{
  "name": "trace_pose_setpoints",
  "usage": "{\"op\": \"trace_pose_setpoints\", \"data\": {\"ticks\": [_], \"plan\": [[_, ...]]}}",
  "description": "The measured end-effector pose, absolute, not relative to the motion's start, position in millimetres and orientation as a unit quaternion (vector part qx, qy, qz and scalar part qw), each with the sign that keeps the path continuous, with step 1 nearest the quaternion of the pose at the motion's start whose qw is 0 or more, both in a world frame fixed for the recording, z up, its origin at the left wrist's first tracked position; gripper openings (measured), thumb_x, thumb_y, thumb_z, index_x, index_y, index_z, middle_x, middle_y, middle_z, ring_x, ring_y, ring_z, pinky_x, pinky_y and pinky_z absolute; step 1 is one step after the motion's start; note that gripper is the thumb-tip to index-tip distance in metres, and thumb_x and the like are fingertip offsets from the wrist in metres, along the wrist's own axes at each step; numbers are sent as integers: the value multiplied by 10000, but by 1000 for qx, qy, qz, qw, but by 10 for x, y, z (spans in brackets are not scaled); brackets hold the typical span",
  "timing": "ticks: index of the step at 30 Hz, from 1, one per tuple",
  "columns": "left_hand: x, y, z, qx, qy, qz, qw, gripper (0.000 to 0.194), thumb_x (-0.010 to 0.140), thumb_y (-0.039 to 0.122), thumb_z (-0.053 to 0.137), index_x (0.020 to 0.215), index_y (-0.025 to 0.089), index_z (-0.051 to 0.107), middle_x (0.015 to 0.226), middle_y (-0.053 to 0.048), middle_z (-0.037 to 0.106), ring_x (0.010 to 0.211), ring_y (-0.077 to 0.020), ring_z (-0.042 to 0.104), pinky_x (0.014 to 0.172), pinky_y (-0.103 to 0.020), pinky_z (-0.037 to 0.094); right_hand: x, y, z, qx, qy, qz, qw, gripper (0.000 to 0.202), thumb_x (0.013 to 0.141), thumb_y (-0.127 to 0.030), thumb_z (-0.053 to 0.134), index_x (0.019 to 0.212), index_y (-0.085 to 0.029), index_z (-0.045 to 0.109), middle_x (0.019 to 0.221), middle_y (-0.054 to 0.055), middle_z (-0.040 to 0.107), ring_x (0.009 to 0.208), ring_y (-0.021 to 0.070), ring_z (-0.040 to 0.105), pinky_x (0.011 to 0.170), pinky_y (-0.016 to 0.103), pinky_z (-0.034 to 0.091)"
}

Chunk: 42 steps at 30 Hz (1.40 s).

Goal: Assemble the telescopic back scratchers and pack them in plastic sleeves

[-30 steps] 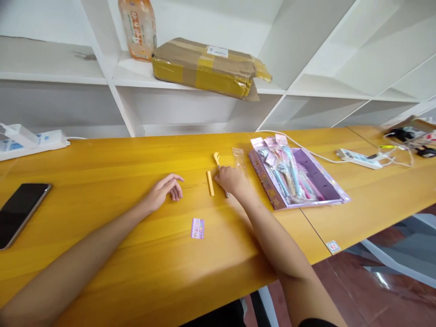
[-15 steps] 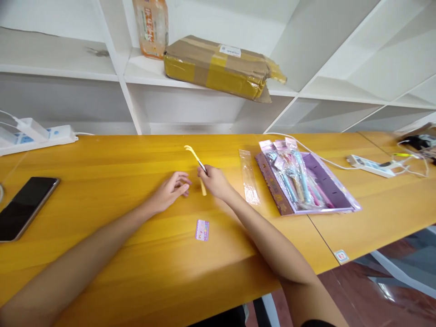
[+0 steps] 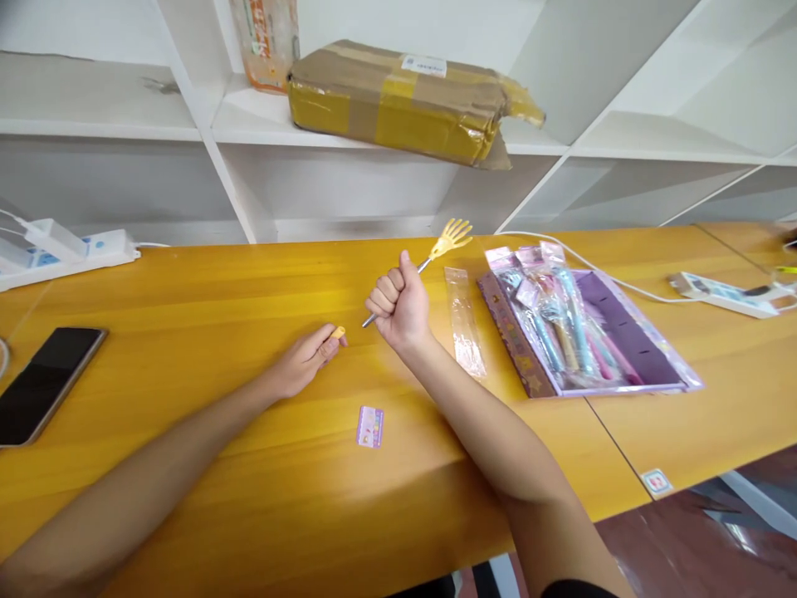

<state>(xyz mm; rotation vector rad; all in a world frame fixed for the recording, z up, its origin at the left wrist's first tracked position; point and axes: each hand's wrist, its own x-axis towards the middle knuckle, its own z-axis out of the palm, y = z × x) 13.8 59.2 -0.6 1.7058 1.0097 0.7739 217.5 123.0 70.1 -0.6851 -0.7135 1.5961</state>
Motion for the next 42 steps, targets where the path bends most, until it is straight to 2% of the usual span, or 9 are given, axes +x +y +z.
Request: {"op": "trace_pose_setpoints", "data": {"ticks": [5,11,18,29,37,42], "plan": [[146,584,53,742,423,265,448,480,1129,607,348,1092,217,626,960,-30,675,892,-192,621,887,-329,472,2098,1167,624,-287,-258,691,611,797,1045,-639,622,658,-227,61,519,-94,54,431,73,36,376,244,146],[145,603,14,761,418,243,432,484,1126,619,338,1101,232,629,1058,-42,731,970,-213,664,908,-337,489,1969,1131,563,-300,-263,689,605,803,1016,-735,595,640,-234,94,487,-94,94,419,70,44,373,265,121],[179,559,-6,752,446,251,416,450,1139,561,328,1042,233,620,991,-41,718,909,-221,650,849,-344,467,1911,1083,492,-339,-327,635,612,834,976,-814,577,648,-236,74,499,-88,69,419,79,59,390,275,146],[176,562,-38,732,442,273,442,417,1137,540,360,1014,223,603,845,-8,632,813,-197,598,795,-329,425,1844,962,482,-304,-328,602,662,820,982,-695,676,647,-226,92,525,-89,60,436,71,49,418,268,156],[172,577,-25,727,429,281,456,434,1127,565,368,964,222,578,775,9,571,763,-185,561,762,-320,411,1824,940,480,-318,-319,605,656,828,963,-746,662,633,-226,108,510,-88,66,441,77,40,411,282,137],[161,586,-40,724,421,281,468,466,1121,603,358,946,224,564,745,16,544,735,-177,537,723,-311,396,1838,972,467,-323,-324,611,646,854,966,-811,596,647,-225,63,513,-84,52,419,77,55,403,279,138]]}}
